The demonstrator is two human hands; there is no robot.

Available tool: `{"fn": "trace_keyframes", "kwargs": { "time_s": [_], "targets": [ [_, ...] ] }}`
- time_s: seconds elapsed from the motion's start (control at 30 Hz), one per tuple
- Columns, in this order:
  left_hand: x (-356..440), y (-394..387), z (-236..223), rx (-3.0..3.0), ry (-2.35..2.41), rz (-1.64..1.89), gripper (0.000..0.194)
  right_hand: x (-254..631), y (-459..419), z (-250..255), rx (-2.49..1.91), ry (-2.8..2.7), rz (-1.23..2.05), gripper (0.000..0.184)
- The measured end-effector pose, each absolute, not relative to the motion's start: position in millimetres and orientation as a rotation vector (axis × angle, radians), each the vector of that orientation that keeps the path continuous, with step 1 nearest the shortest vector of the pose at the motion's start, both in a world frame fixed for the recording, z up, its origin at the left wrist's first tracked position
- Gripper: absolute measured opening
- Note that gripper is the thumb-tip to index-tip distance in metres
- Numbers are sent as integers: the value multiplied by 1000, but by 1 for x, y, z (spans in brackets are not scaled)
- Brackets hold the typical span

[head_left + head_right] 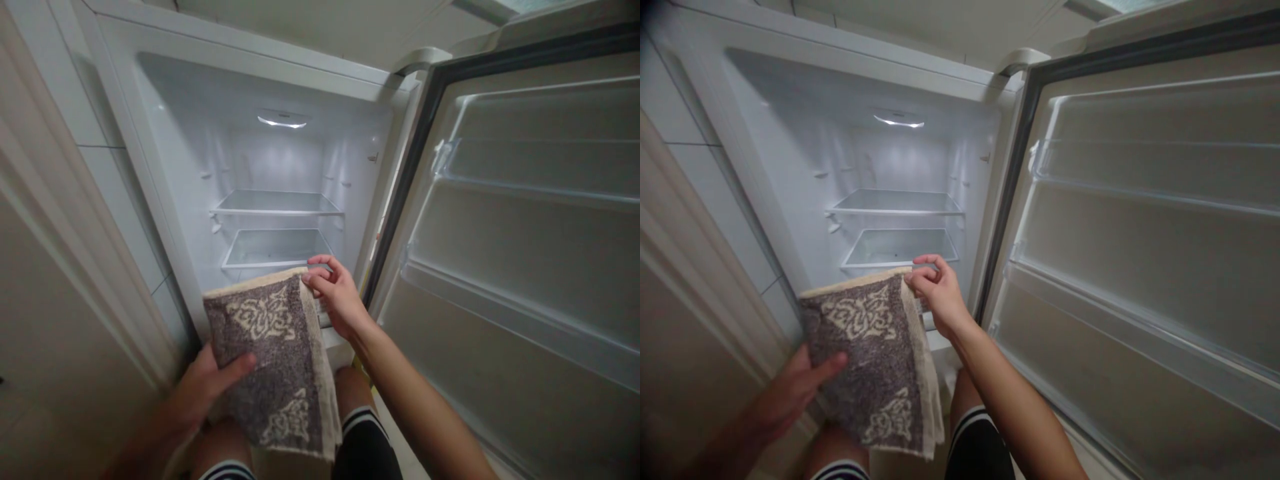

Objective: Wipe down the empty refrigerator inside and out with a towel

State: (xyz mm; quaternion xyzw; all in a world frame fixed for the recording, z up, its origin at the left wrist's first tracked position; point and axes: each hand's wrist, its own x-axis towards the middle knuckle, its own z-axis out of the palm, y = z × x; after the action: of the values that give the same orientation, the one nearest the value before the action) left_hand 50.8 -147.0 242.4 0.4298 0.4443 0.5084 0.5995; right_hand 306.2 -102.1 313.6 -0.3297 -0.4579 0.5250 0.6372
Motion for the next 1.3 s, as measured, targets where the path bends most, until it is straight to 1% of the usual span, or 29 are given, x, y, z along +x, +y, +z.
{"fn": "trace_keyframes", "kwargs": {
  "time_s": [0.07, 0.13, 0.2, 0.27, 0.3, 0.37, 0.4, 0.47, 0.53, 0.6, 0.67, 0.73, 0.8, 0.83, 0.9, 0.93, 0.97, 1.03, 1.1, 1.2, 1.3],
  "targets": [
    [68, -152, 234, 846, 1091, 1114, 83, 302, -94, 312, -786, -1001, 1199, 61],
    [78, -151, 235, 655, 1092, 1141, 78, 303, -93, 303, -835, -983, 1254, 67],
    [79, -146, 242, 502, 1120, 1168, 69, 305, -97, 289, -922, -1059, 1507, 78],
    [76, -138, 244, 427, 1156, 1105, 61, 306, -102, 273, -999, -1165, 1770, 100],
    [74, -134, 242, 415, 1157, 1046, 59, 305, -103, 266, -1012, -1185, 1801, 114],
    [70, -128, 231, 426, 1126, 918, 62, 303, -103, 254, -995, -1145, 1651, 140],
    [69, -126, 224, 450, 1105, 889, 63, 303, -102, 249, -985, -1119, 1546, 145],
    [68, -125, 212, 535, 1078, 932, 62, 304, -98, 243, -1015, -1101, 1420, 142],
    [69, -127, 209, 651, 1087, 1064, 71, 307, -95, 238, -1140, -1113, 1415, 131],
    [71, -129, 213, 776, 1104, 1199, 85, 309, -94, 229, -1271, -1116, 1519, 121],
    [72, -130, 221, 877, 1100, 1286, 97, 307, -95, 217, -1306, -1093, 1732, 111],
    [73, -131, 228, 961, 1083, 1317, 106, 301, -97, 204, -1203, -1038, 1981, 103],
    [71, -132, 232, 1047, 1066, 1317, 111, 294, -99, 197, -1043, -951, 2151, 97],
    [69, -133, 233, 1091, 1056, 1315, 112, 292, -100, 197, -972, -902, 2177, 92],
    [64, -135, 234, 1174, 1024, 1319, 112, 290, -102, 202, -874, -810, 2083, 82],
    [61, -135, 235, 1209, 1013, 1327, 113, 290, -102, 208, -828, -772, 1989, 84],
    [58, -136, 235, 1243, 1013, 1338, 113, 291, -102, 214, -779, -743, 1877, 92],
    [51, -134, 235, 1321, 1049, 1359, 113, 295, -102, 227, -718, -728, 1700, 113],
    [47, -131, 235, 1409, 1112, 1364, 111, 299, -100, 236, -766, -760, 1691, 126],
    [43, -122, 235, 1477, 1166, 1338, 108, 303, -98, 245, -868, -838, 1679, 128],
    [42, -115, 236, 1397, 1192, 1275, 111, 308, -98, 250, -789, -1010, 1448, 121]
  ]
}}
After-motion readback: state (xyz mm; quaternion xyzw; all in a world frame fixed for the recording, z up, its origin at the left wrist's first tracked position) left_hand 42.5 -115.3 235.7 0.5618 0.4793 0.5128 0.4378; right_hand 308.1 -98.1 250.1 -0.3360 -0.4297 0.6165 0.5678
